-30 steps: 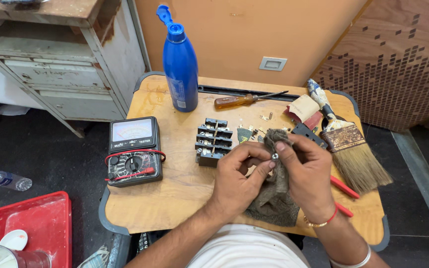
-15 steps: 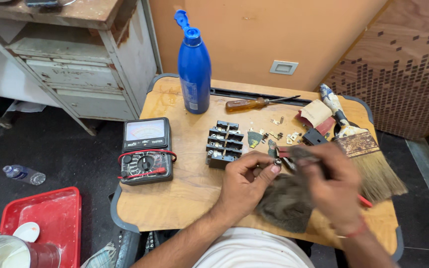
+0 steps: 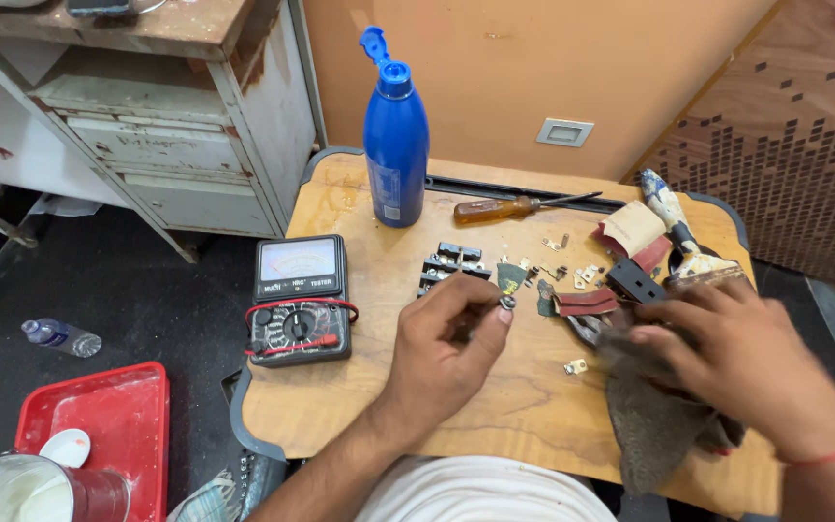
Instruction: The person sands small metal components, wipes them with a cloth, and applies liquid from a blue bottle before reassembling them into an electrical terminal block.
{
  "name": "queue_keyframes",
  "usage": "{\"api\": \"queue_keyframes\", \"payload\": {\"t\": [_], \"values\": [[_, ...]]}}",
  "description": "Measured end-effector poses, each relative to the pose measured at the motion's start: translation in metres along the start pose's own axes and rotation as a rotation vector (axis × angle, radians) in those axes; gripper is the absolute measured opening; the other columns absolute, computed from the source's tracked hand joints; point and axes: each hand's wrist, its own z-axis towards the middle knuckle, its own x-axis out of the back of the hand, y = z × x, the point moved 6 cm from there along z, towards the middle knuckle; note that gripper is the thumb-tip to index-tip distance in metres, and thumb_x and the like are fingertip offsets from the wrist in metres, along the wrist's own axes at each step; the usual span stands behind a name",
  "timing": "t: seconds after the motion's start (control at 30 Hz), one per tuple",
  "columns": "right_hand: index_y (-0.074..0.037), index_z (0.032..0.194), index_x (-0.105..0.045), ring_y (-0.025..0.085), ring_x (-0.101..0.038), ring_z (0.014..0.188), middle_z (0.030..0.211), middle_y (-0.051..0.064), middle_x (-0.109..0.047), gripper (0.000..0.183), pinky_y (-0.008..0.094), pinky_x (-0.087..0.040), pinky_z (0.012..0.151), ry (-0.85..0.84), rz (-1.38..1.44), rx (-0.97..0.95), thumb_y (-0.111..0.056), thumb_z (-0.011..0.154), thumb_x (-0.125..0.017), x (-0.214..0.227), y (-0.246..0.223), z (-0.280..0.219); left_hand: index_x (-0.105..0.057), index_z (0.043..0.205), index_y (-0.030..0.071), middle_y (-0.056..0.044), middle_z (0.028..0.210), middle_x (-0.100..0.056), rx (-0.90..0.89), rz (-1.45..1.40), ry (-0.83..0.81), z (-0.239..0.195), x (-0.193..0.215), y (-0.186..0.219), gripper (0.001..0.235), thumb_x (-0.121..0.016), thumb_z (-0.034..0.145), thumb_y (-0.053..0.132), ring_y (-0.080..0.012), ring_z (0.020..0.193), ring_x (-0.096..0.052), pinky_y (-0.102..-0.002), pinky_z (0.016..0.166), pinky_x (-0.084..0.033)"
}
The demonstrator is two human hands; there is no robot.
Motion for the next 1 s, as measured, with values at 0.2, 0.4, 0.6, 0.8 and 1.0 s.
{"api": "queue_keyframes", "payload": {"t": [0.2,0.4,0.6,0.8,1.0], "values": [[-0.004,0.111,-0.075,0.011,-0.075,0.088,0.1,0.003,-0.078,0.027,0.024,-0.059,0.079,0.112,0.837,-0.306,-0.009,0.085,-0.077,-0.006,-0.05,0.021,-0.068,0.103,0.002,-0.01,0.1,-0.067,-0.433,0.344,0.019,0.006,0.007,0.035,0.015,-0.076,0.09,0.001,-0.0265,0.094,-0.068,-0.036,0.081,-0.056],[0.004,0.108,-0.073,0.014,-0.072,0.099,0.109,0.013,-0.074,0.025,0.027,-0.062,0.087,0.185,1.303,-0.366,0.005,0.083,-0.077,-0.041,-0.076,0.033,-0.067,0.105,0.002,-0.011,0.102,-0.066,-0.47,0.417,-0.05,0.002,0.008,0.035,0.021,-0.077,0.087,0.001,-0.0293,0.095,-0.065,-0.038,0.083,-0.054],[0.003,0.098,-0.076,0.014,-0.075,0.095,0.104,0.013,-0.077,0.016,0.025,-0.063,0.084,0.182,1.271,-0.361,0.004,0.082,-0.078,-0.056,-0.062,0.038,-0.064,0.124,0.003,-0.011,0.115,-0.064,-0.459,0.588,-0.051,0.002,0.017,0.033,0.043,-0.083,0.087,0.013,-0.0312,0.11,-0.061,-0.043,0.097,-0.051],[0.0,0.099,-0.077,0.01,-0.074,0.091,0.098,0.008,-0.079,0.015,0.025,-0.059,0.082,0.112,0.899,-0.308,-0.001,0.084,-0.079,-0.065,-0.036,0.071,-0.038,0.142,-0.009,-0.029,0.135,-0.046,-0.249,0.868,0.03,0.013,0.019,0.011,0.101,-0.087,0.075,0.048,-0.0436,0.117,-0.047,-0.053,0.1,-0.043],[-0.001,0.102,-0.08,0.01,-0.075,0.085,0.095,0.007,-0.082,0.019,0.025,-0.06,0.078,-0.109,1.027,-0.425,-0.002,0.083,-0.078,-0.096,-0.035,0.087,-0.032,0.146,-0.01,-0.03,0.136,-0.044,-0.074,0.757,-0.033,0.02,0.017,-0.021,0.102,-0.086,0.074,0.039,-0.0452,0.119,-0.049,-0.051,0.098,-0.046]]}}
